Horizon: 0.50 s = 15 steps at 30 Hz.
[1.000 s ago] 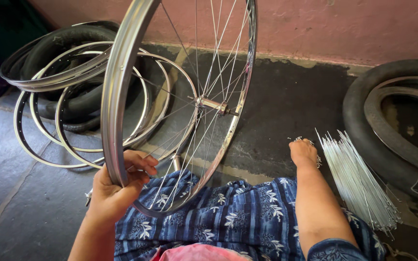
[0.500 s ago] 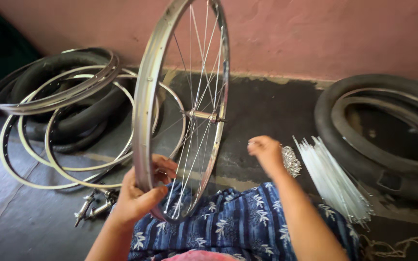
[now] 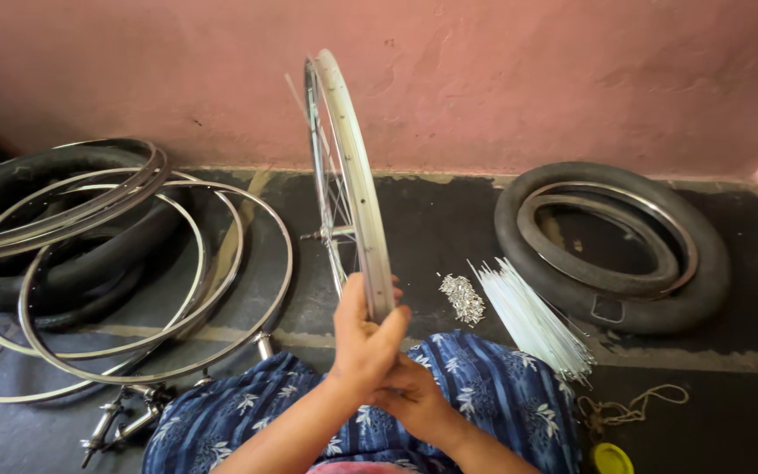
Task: The person sits on the floor and laces a bicycle wheel, threading spokes through the hub and inserting them into the rim holes, rotating the wheel as they work. They repeatedly take new spokes from a bundle on the floor and secure them into the rim.
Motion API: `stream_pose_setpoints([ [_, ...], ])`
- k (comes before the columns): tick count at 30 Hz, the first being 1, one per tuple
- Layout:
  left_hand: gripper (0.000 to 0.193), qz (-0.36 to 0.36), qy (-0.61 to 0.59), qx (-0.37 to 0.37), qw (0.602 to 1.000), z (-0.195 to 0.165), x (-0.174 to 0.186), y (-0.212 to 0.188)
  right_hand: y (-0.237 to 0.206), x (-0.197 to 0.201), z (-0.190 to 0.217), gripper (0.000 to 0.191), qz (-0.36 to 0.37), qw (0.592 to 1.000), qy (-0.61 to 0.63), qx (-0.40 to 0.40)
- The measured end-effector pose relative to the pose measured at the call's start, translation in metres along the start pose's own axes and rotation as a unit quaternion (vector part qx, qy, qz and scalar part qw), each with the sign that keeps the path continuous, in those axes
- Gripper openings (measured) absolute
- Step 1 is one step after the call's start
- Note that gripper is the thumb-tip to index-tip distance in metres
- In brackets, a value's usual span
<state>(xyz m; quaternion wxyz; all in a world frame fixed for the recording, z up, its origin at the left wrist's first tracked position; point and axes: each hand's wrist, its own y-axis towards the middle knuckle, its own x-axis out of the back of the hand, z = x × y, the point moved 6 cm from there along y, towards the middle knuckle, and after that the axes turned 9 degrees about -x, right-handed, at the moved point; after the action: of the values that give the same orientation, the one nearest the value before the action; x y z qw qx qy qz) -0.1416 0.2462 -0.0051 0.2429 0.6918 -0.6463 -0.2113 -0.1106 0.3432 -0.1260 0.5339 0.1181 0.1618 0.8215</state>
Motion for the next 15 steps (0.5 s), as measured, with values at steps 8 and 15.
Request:
stream_pose_setpoints([
  [8, 0.030, 0.246, -0.036, -0.107, 0.963, -0.018, 0.011, -0.007, -0.063, 0.041, 0.034, 0.011, -0.013, 0.999, -0.011, -0.027],
  [15, 0.013, 0.221, 0.048, -0.130, 0.965, 0.026, -0.006, 0.003, -0.058, 0.037, 0.050, 0.011, 0.021, 1.000, -0.001, -0.008],
])
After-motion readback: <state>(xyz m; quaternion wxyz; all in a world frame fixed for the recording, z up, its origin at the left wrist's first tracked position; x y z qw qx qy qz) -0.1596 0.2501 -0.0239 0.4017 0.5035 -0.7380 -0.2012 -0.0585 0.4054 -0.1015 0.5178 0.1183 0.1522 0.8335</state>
